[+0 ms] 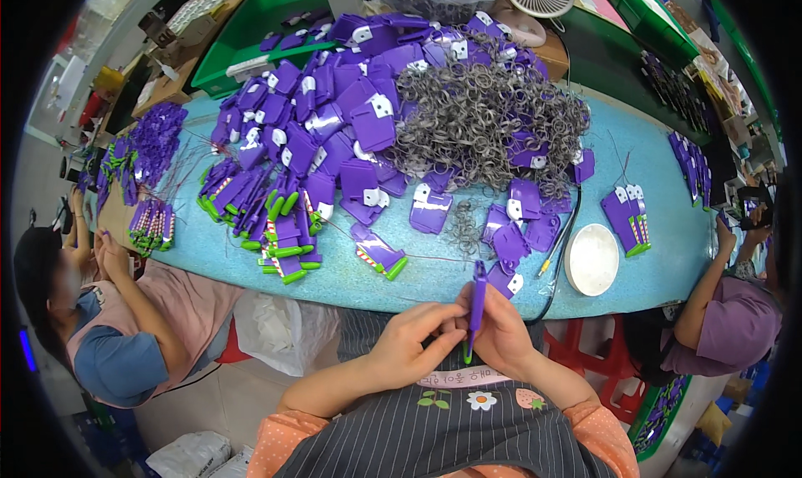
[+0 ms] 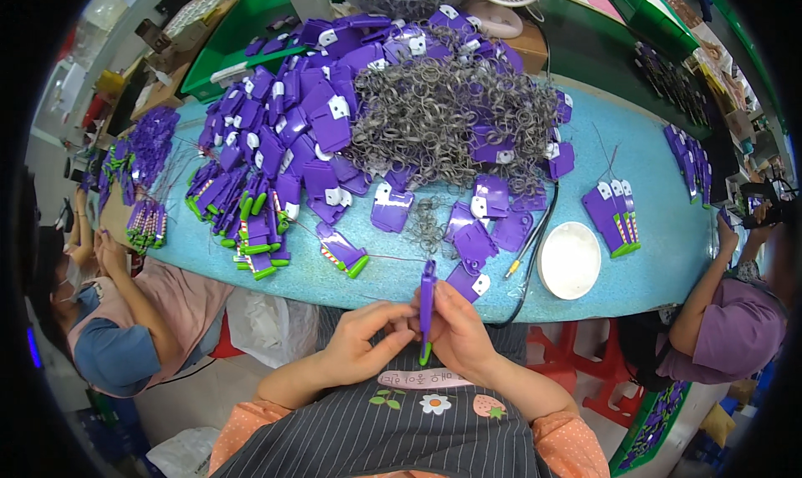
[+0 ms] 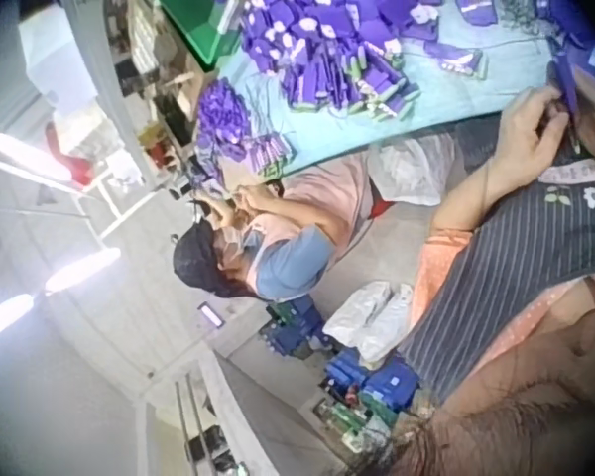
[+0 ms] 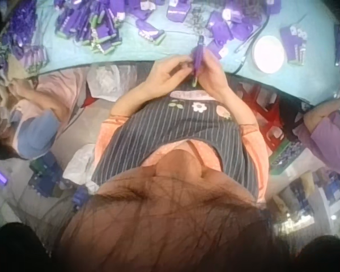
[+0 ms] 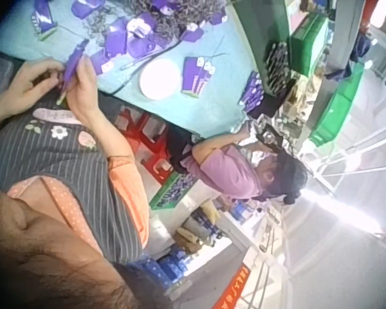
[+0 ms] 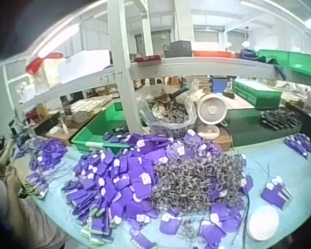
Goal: The person assembles purple plastic components by inserting a grey wire into a slot on each piece. They handle the parts one at a time, picking them from a pile on the table, threading the wire, and placing the finished unit into a growing stack.
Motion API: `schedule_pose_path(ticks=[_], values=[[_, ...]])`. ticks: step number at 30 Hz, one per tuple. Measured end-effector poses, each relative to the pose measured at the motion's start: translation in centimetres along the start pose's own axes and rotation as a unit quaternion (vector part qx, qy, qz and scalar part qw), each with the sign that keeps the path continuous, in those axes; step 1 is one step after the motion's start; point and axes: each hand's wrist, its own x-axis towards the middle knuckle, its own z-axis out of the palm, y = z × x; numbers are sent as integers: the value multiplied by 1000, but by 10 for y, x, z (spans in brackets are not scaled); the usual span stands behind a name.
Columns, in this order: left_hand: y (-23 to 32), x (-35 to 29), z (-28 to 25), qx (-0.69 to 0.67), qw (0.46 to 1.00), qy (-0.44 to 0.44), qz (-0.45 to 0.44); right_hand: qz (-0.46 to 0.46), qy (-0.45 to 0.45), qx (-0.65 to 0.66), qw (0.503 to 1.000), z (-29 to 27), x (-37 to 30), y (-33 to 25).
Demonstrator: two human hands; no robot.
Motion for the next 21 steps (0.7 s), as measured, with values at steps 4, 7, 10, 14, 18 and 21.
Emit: schedule_pose_path(ticks=[4, 7, 10, 14, 18, 21], values=[[8, -2, -14, 39, 999, -23, 10, -61, -19, -46, 997, 14, -23, -34], [3, 8, -42, 217, 969, 88, 80, -296, -77, -153, 940, -6, -44, -95], [-13, 41, -80, 411, 877, 234, 85, -508, 211, -375, 746, -14, -53, -153], [-40, 71, -107, 519, 817, 248, 41, -484, 302, -561, 600, -78, -58, -200], [-44, 87, -101, 523, 810, 264, 38, -417, 320, -656, 541, -108, -45, -201], [-42, 87, -103, 470, 838, 278, 30, -403, 267, -763, 430, -115, -24, -207]])
